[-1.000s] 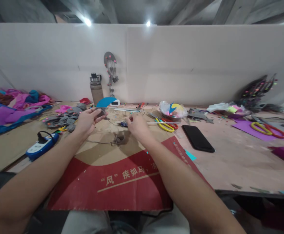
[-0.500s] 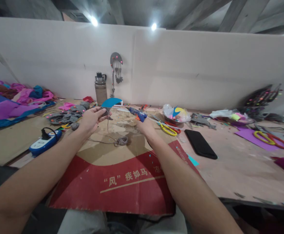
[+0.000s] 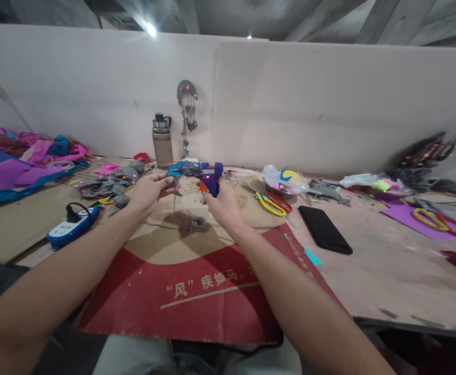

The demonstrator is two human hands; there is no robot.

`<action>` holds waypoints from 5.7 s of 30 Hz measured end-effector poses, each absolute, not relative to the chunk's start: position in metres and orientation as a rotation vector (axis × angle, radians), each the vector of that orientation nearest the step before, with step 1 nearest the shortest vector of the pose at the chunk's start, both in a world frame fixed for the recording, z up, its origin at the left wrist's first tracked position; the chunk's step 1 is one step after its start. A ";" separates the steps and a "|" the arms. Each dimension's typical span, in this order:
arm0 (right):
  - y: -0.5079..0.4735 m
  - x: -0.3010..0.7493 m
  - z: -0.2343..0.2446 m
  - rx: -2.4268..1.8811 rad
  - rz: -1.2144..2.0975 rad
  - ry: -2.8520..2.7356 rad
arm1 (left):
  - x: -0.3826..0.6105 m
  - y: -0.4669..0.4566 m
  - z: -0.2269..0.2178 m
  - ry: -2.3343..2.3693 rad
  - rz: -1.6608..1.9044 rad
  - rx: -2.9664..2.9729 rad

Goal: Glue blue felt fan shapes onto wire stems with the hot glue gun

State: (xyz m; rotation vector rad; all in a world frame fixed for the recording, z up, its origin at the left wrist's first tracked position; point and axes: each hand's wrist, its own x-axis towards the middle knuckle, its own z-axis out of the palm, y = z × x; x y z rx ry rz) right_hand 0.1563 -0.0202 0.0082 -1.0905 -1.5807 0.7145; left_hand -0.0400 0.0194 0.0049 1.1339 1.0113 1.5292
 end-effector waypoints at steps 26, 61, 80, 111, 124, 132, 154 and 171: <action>-0.025 0.151 0.002 -1.144 0.357 -1.826 | -0.034 0.014 0.005 1.048 1.454 1.154; -0.023 0.152 -0.002 -1.236 0.276 -1.837 | -0.032 0.008 0.010 1.058 1.507 1.194; -0.023 0.156 0.000 -1.251 0.246 -1.808 | -0.037 0.009 0.012 0.987 1.567 1.200; 0.002 0.178 -0.004 -1.583 0.137 -1.824 | -0.027 -0.004 0.016 1.241 1.694 1.690; -0.026 0.115 0.010 -0.700 1.330 -1.175 | -0.016 -0.014 0.019 1.242 1.668 1.727; -0.014 0.128 0.004 -0.856 0.985 -1.219 | -0.008 -0.011 0.016 0.888 1.456 1.146; -0.012 0.130 0.002 -0.932 0.929 -1.202 | -0.008 -0.016 0.019 0.839 1.435 1.126; -0.015 0.130 0.005 -0.867 1.055 -1.225 | -0.011 -0.015 0.019 0.848 1.391 1.098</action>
